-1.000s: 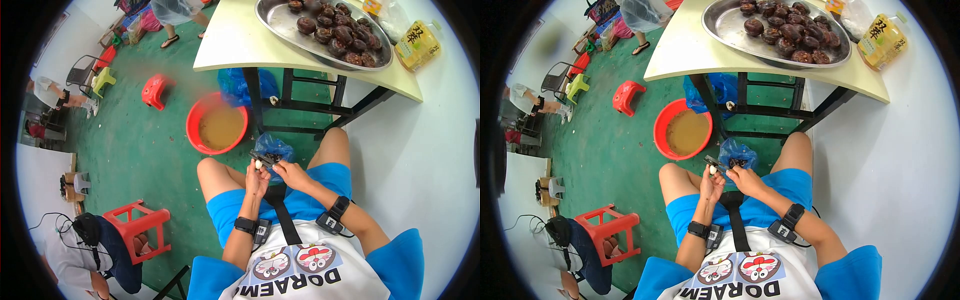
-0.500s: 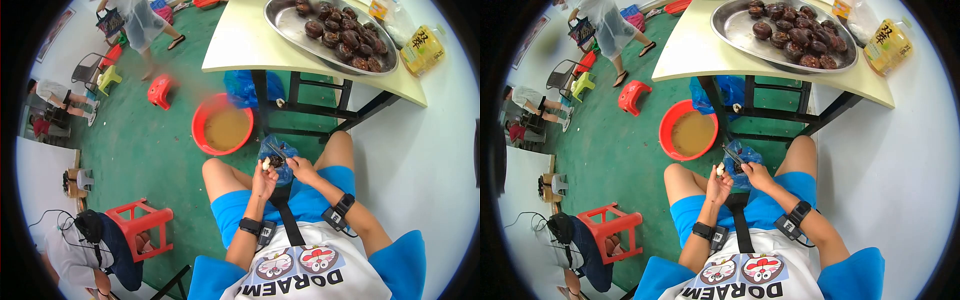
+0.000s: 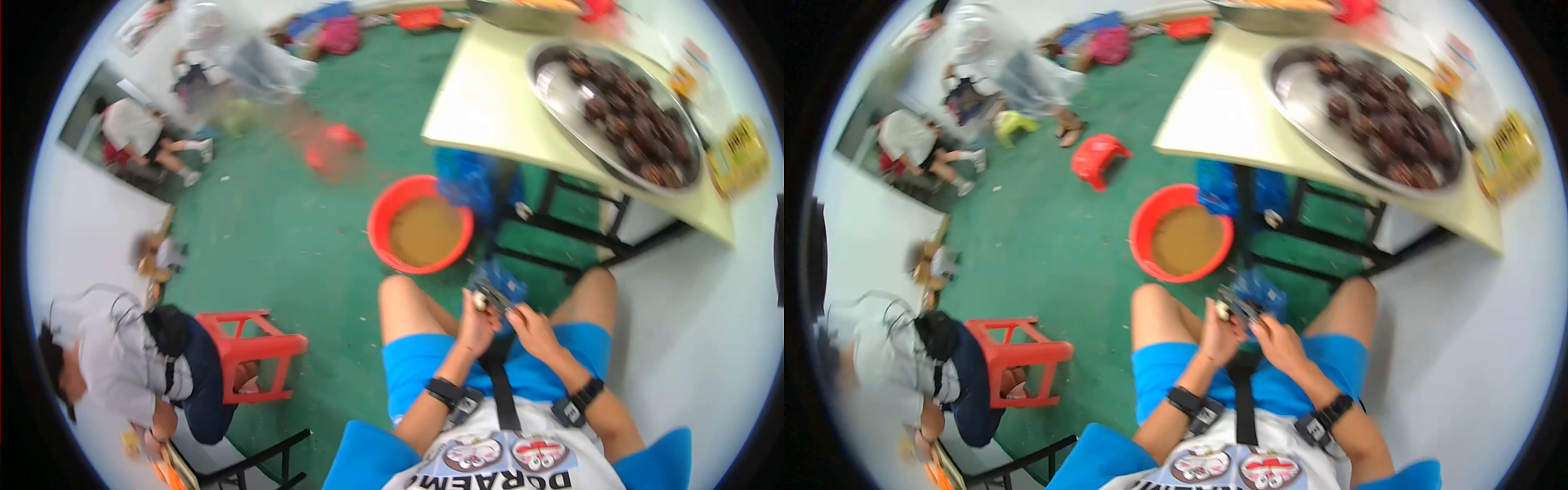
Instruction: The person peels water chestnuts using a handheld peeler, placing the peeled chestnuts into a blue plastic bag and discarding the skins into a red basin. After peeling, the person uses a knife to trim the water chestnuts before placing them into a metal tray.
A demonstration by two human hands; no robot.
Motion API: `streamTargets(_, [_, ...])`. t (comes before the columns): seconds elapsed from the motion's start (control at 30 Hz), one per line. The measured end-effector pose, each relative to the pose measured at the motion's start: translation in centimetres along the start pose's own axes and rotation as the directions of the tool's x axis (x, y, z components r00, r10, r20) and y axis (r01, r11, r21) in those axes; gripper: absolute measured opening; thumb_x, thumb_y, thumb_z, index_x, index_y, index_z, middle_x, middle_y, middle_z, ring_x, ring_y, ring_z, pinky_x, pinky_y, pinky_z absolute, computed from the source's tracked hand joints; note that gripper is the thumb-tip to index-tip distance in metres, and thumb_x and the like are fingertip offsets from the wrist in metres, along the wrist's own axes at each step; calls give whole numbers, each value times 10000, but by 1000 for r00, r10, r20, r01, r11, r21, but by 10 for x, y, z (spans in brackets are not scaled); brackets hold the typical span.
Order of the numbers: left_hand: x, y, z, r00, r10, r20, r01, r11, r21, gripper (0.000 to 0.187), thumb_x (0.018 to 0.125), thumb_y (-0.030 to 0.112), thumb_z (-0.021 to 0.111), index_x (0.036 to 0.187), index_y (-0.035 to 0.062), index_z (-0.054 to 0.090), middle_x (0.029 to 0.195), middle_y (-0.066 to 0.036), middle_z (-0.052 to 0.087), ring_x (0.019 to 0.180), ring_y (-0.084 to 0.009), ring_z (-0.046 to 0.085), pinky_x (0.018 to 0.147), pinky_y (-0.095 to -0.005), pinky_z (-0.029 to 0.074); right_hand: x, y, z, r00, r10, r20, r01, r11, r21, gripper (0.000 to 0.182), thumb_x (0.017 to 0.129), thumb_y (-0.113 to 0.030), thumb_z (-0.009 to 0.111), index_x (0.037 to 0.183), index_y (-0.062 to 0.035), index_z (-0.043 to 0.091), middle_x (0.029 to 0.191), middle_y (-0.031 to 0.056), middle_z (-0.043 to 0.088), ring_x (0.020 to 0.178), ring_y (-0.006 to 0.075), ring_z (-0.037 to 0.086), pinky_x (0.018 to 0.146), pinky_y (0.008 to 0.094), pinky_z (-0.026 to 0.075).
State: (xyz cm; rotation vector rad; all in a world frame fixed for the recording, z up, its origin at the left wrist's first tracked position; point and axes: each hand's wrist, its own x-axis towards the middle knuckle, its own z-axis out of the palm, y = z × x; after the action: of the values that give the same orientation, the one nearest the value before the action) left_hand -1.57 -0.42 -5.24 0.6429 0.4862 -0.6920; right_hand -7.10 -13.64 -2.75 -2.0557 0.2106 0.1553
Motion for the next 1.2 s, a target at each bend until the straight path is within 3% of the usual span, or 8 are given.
streamTargets(0.13, [8, -4, -13, 997, 34, 76, -41, 994, 98, 348, 847, 480, 402, 810, 149, 504, 679, 44, 452, 569, -67, 389, 501, -216, 316, 1, -2, 2, 996, -85, -23, 85, 996, 11, 237, 836, -255, 469, 847, -21, 507, 623, 183, 528, 590, 358, 535, 525, 384, 403])
streamTargets(0.33, [9, -4, -15, 993, 94, 69, -102, 987, 122, 343, 879, 410, 373, 855, 93, 501, 723, -27, 533, 596, -111, 473, 548, -241, 391, 6, 6, 2, 997, -59, -48, 59, 998, -3, 243, 830, -236, 478, 823, 5, 510, 623, 165, 536, 563, 278, 549, 540, 352, 413])
streamTargets(0.67, [3, -4, -12, 983, 134, 123, -151, 977, 150, 380, 866, 476, 352, 883, 108, 442, 658, -31, 527, 513, -86, 480, 481, -207, 401, 7, 5, 7, 993, -100, -68, 102, 995, 20, 254, 827, -231, 484, 819, 19, 525, 610, 143, 539, 539, 223, 533, 528, 335, 410])
streamTargets(0.73, [8, -7, -16, 980, 141, 141, -161, 976, 145, 374, 859, 471, 376, 878, 103, 439, 649, -31, 523, 511, -85, 485, 473, -208, 404, 9, 9, 6, 983, -140, -118, 142, 990, 12, 225, 830, -191, 475, 766, 22, 504, 549, 44, 456, 507, 98, 416, 469, 273, 354])
streamTargets(0.87, [8, -4, -13, 991, 84, 101, -86, 996, 16, 338, 851, 438, 427, 823, 102, 447, 636, -24, 503, 482, -88, 438, 435, -214, 360, 13, 18, 7, 983, -162, -85, 165, 986, 34, 219, 833, -181, 468, 747, 18, 497, 541, 36, 450, 500, 92, 411, 456, 268, 342])
streamTargets(0.97, [8, -3, -13, 995, 82, 52, -80, 996, -48, 335, 854, 430, 425, 808, 100, 455, 628, -17, 482, 477, -85, 410, 436, -214, 340, 11, 15, 9, 996, -58, -73, 71, 979, 188, 232, 829, -182, 477, 716, 21, 481, 541, 22, 447, 497, 70, 384, 443, 242, 310])
streamTargets(1.07, [7, -3, -12, 993, 109, 53, -109, 994, -11, 342, 858, 435, 412, 801, 101, 455, 626, -13, 469, 479, -82, 396, 441, -214, 328, 10, 14, 8, 989, -137, -59, 141, 987, 74, 237, 826, -185, 484, 718, 26, 482, 544, 20, 445, 501, 66, 379, 444, 237, 307])
streamTargets(1.2, [10, -6, -12, 986, 162, 40, -162, 987, 4, 350, 861, 442, 396, 784, 106, 458, 608, -5, 462, 455, -79, 396, 410, -215, 317, 7, 14, 10, 986, -160, -50, 165, 979, 121, 241, 827, -193, 486, 722, 25, 484, 546, 22, 441, 506, 65, 380, 446, 240, 309])
